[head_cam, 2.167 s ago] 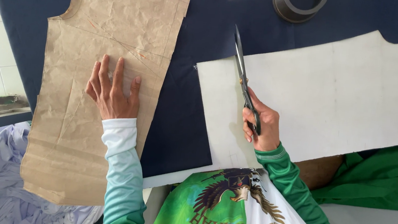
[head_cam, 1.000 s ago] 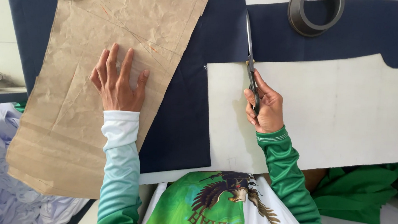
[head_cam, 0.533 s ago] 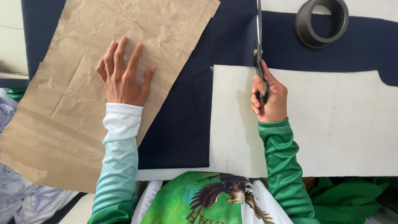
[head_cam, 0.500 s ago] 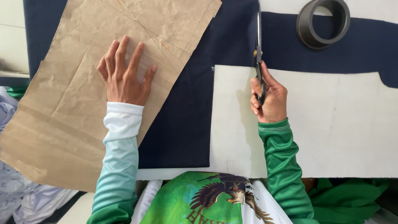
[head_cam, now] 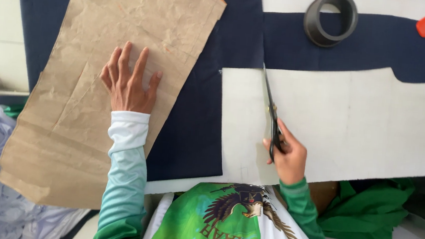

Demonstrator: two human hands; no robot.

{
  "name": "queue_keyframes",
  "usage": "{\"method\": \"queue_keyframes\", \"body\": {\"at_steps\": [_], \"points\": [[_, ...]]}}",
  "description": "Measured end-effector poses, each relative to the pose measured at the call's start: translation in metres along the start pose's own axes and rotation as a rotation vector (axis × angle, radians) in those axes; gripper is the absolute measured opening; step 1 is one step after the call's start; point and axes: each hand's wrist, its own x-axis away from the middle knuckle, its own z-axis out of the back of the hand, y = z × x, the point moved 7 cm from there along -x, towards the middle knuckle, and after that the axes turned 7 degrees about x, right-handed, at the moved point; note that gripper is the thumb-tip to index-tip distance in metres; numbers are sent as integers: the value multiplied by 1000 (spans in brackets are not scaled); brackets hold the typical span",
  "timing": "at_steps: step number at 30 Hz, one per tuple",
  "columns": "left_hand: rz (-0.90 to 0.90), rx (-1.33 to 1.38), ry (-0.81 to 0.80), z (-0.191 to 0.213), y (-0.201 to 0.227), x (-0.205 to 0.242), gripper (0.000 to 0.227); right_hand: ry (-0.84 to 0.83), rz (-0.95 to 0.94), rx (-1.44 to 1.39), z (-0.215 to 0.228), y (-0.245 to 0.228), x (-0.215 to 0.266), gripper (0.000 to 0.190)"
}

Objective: The person uses shears to cut a piece of dark blue fabric along the edge of a paper pattern. They hold the pattern in place with their left hand while cutting with their right. After cutting, they remove the pattern and the cut fabric piece from the table.

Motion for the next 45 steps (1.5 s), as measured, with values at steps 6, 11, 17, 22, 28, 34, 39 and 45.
{"method": "queue_keyframes", "body": {"at_steps": [6, 11, 17, 22, 28, 34, 39, 45], "points": [[-98, -3, 54, 2, 2, 0, 40, 447, 66, 270, 56, 57, 57, 59], [-167, 27, 48, 5, 5, 2, 41, 713, 152, 483, 101, 65, 50, 59], [-164, 35, 41, 8, 13, 0, 47, 713, 155, 911, 142, 76, 14, 59], [-73, -29, -14, 15, 28, -4, 49, 379, -117, 894, 155, 39, -1, 55], [-170, -107, 26, 20, 41, -2, 41, 551, 181, 820, 241, 42, -83, 25], [-138, -191, -91, 8, 41, -4, 46, 571, 300, 649, 359, 24, -251, 30], [-127, -319, -167, -1, 35, -5, 47, 720, 318, 763, 406, 23, -356, 77], [-109, -438, -279, -15, 33, -3, 58, 586, 144, 915, 405, 48, -400, 97]]}}
